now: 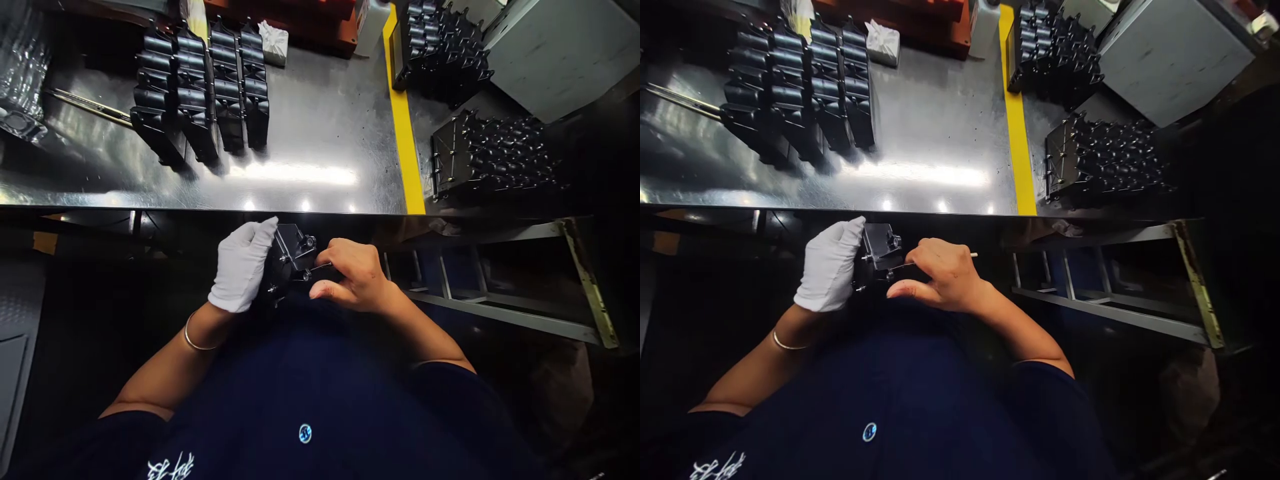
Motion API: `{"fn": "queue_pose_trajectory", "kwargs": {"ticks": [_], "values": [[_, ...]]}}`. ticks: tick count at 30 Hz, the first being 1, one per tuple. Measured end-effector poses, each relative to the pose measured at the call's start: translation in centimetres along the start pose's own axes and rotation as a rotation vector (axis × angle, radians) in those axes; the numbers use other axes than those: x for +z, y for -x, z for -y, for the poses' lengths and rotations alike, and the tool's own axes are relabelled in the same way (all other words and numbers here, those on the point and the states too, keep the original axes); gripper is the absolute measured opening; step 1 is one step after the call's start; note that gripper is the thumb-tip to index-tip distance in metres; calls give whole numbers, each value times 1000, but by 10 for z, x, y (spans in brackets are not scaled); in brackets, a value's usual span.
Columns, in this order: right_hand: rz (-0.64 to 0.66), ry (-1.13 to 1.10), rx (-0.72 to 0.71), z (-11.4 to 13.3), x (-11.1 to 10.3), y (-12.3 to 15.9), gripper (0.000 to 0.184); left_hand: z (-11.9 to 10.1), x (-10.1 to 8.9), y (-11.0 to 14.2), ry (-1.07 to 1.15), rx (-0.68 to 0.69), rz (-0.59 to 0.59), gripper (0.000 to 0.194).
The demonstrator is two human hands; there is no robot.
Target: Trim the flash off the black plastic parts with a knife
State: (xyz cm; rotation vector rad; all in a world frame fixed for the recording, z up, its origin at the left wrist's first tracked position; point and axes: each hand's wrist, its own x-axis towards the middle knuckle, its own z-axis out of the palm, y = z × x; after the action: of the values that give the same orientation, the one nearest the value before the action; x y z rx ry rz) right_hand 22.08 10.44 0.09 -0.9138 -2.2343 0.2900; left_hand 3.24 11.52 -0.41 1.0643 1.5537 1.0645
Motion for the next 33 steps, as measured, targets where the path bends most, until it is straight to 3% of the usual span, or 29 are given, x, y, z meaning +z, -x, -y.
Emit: {"fn": "queue_pose_trajectory", "kwargs": {"ticks": [8,19,23,25,27,30,33], "values": [[146,107,-10,0,-4,0,59,2,1,3,-5,46,-8,38],[26,23,-24,-8,5,-2,54,2,3,-4,8,27,-41,41],[-136,-39,126,-3,21,0,40,-1,15,-16,248,-37,-149,40],[-115,-13,198,-3,29,1,60,-6,23,-27,520,-85,-184,41],[-64,-26,297,-13,32,-5,56,-11,28,-40,728,-89,-162,43],[-66,-67,568,-44,25,-40,45,-12,27,-62,691,-63,-18,50],[0,141,806,-83,11,-101,41,-6,18,-85,465,-59,25,56]]}}
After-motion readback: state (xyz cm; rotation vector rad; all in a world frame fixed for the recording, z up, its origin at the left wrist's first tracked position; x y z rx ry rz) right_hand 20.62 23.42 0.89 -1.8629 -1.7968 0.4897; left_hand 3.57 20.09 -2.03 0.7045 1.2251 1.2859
